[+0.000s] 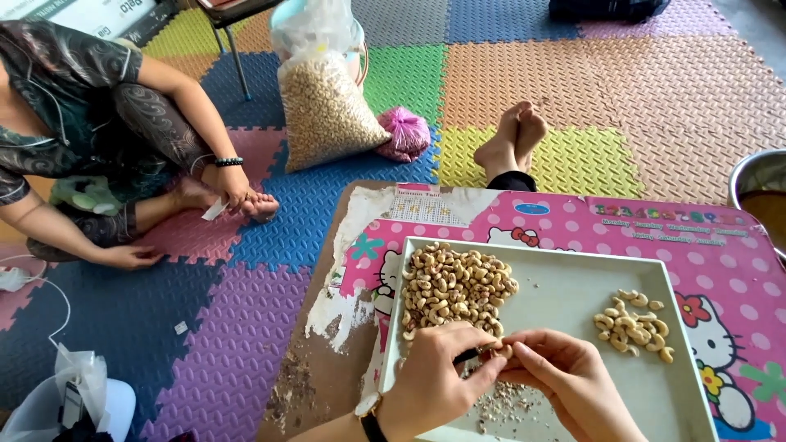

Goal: A person sits on the floor and manually peels the skins off of cashews, sorting them into piles on a tray.

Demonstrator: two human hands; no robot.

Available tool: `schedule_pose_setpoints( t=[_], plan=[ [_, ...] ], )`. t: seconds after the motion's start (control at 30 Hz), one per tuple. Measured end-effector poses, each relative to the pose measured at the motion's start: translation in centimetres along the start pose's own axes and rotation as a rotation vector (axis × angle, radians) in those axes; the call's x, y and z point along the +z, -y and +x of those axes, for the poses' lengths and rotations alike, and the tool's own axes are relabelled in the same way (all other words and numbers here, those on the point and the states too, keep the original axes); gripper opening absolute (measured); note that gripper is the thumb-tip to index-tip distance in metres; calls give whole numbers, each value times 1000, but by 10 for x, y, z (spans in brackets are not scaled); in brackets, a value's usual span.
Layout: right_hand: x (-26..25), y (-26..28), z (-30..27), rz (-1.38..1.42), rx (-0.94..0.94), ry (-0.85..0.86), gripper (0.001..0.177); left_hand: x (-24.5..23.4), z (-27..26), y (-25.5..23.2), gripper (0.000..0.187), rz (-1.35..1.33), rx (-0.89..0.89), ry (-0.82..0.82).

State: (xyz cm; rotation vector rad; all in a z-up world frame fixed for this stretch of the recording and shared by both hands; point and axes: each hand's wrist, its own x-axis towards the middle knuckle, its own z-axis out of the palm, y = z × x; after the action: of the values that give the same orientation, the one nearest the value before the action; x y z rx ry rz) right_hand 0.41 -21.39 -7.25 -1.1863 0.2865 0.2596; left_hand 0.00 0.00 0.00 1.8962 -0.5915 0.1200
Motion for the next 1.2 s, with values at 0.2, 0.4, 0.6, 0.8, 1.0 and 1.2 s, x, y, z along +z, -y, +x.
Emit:
schedule_pose_setpoints(
  t=[0.2,0.4,0.6,0.8,1.0,1.2],
  plan=[
    [-46,-52,32,187,212,163,15,10,-13,11,25,49,-15,11],
    [-66,-70,49,56,229,180,16,-1,-17,8,19,52,68,64],
    [-103,-109,87,-78,259,366,16,-12,-22,3,23,8,-67,191],
    [-126,-134,107,-32,311,268,10,0,-29,26,23,-10,-35,177],
    [-134,-150,110,-63,223,159,6,-5,-27,20,23,-60,-56,179],
    [-128,-149,106,-46,174,137,7,-5,-24,14,14,-63,-15,123]
  ],
)
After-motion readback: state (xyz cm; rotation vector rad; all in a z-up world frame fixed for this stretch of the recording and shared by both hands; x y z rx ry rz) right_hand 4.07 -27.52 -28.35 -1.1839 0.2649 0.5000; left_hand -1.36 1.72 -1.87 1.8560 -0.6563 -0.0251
